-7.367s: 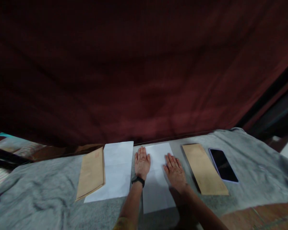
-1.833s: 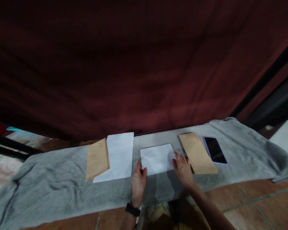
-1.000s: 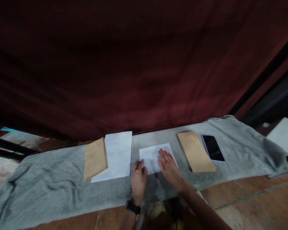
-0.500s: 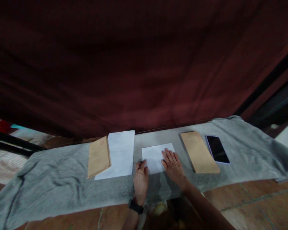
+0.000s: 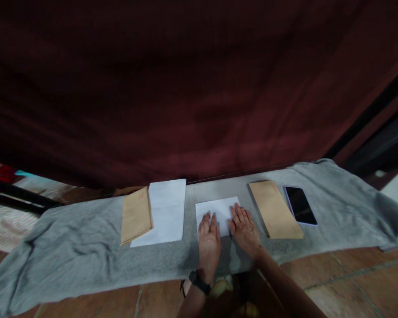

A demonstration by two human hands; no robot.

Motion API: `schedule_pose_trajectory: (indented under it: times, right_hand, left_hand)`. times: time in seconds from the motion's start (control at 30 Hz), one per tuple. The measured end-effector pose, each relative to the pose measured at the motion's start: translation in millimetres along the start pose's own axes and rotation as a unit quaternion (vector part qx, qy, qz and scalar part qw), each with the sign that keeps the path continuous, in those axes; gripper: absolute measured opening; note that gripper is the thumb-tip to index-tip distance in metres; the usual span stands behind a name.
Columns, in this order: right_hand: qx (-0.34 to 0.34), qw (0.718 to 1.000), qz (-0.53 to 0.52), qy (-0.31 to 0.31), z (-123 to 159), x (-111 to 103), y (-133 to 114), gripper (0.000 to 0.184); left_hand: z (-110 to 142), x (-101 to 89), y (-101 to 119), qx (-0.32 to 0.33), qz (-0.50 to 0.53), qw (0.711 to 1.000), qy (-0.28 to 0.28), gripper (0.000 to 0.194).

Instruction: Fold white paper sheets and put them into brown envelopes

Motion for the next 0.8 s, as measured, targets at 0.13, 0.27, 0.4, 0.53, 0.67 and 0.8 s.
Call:
schedule_pose_trajectory:
  times: [0.13,0.27,0.4,0.53,0.67,0.8]
  right_hand:
    - [-0.001,1.000,0.007,-0.013,2,3,3,0.059]
    - [-0.007,1.000,0.007,-0.022,2,4,4,0.060]
    - [-0.010,1.000,0.006,-0.007,1,1,2,0.059]
    - [-0.009,1.000,0.002,0.010,1,0,1,0.058]
    - [-0.009,1.000,-0.003,0.013,3,1,4,0.057]
    - [-0.003,1.000,-0.007,0.019,-5,4,-2,0.054]
  left_hand:
    - [-8,24.8,35,0.074,0.016,0.996,-0.038,0.054]
    - [-12,33.4,35,0.071,-0.008,0.997,-0.033,0.058]
    - [-10,28.8,8,0.035,-0.030,0.999,-0.017,0.057]
    - [-9,21.9,-16,0.002,-0.049,0.999,-0.011,0.055]
    - [-8,18.7,-22,-0.024,-0.047,0.999,-0.001,0.056]
    - [-8,18.9,-20,-0.029,-0.032,0.999,-0.001,0.055]
Point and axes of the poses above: each hand's wrist, its own z-axis away from the middle knuckle, its own x-axis out of the palm, y = z × x, the point moved 3 cm from there along -z, towards the middle knuckle, and after that the axes turned 7 degrees about -z, right-handed, at the moved point
